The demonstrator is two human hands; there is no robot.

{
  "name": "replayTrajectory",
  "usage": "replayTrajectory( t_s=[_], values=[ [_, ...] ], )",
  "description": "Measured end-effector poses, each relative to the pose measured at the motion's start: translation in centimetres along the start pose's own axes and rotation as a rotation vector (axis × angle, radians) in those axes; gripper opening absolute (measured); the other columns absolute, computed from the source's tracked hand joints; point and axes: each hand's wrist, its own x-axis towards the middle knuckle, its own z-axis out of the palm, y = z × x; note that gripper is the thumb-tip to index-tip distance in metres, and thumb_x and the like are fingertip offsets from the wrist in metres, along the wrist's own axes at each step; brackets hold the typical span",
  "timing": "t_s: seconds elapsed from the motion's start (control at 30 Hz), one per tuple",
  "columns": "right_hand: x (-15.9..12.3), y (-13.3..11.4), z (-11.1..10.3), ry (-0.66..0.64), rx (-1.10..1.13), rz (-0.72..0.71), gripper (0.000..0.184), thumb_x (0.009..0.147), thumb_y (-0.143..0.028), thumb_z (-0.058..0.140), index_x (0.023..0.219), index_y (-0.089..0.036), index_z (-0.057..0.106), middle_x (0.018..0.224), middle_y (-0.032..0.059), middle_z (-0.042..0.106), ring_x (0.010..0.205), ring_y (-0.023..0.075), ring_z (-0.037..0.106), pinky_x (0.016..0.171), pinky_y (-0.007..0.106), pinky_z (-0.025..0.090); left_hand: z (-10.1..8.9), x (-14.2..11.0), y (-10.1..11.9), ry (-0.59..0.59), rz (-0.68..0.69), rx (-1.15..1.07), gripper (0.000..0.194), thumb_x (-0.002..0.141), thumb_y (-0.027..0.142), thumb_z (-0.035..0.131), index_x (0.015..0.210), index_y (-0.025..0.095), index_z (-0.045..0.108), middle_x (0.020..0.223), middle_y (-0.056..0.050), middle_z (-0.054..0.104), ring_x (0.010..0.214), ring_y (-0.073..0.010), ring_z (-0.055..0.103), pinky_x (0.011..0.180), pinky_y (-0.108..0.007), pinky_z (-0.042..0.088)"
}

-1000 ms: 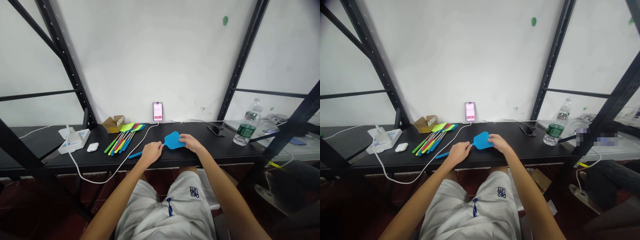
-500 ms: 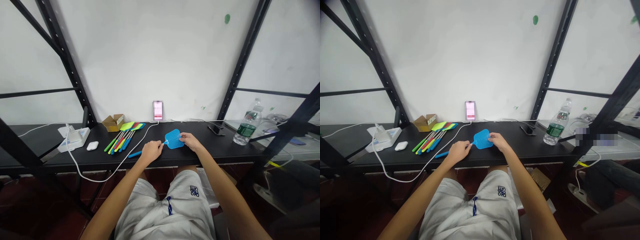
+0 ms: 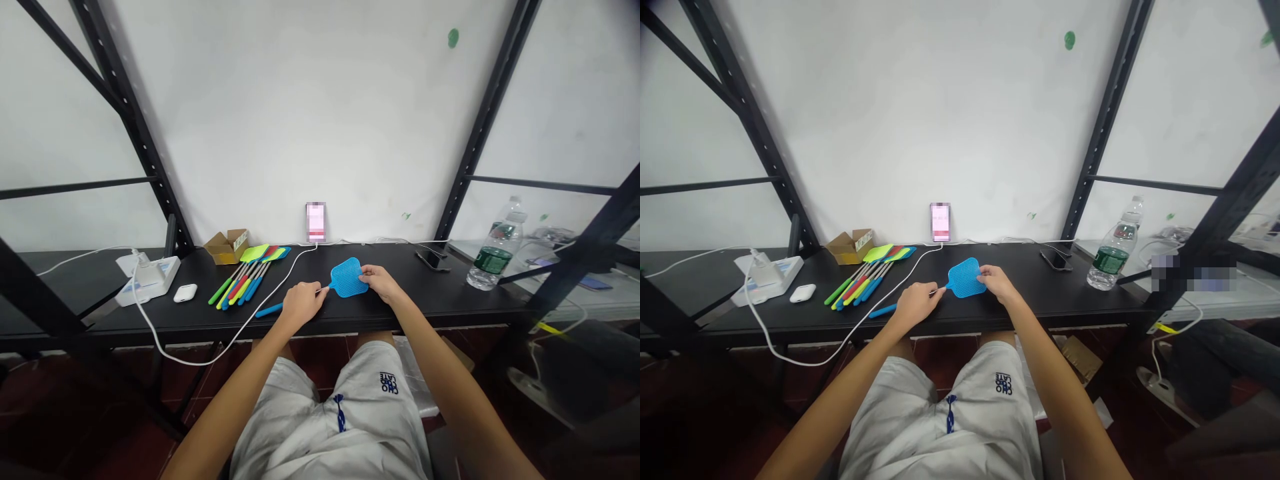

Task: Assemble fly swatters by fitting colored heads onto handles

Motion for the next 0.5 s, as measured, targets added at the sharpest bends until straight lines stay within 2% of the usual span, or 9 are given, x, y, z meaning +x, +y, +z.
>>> replayTrajectory(
  t_s=[0.5],
  values=[
    [-0.13, -0.23, 0.81, 0.078, -0.144, 0.007, 0.013, 0.059, -0.021, 0.058, 0.072, -0.018, 0.060, 0.066, 0.0000, 0.060, 0.065, 0.0154, 0.054, 0.062, 0.026, 0.039, 0.03, 0.07, -0.11, 0.004, -0.033, 0.009, 0.060, 0.092, 0.066, 0.028, 0.078, 0.022, 0.067, 0.080, -0.009, 0.068, 0.077, -0.0246, 0.064, 0.063, -0.029, 0.038]
  ],
)
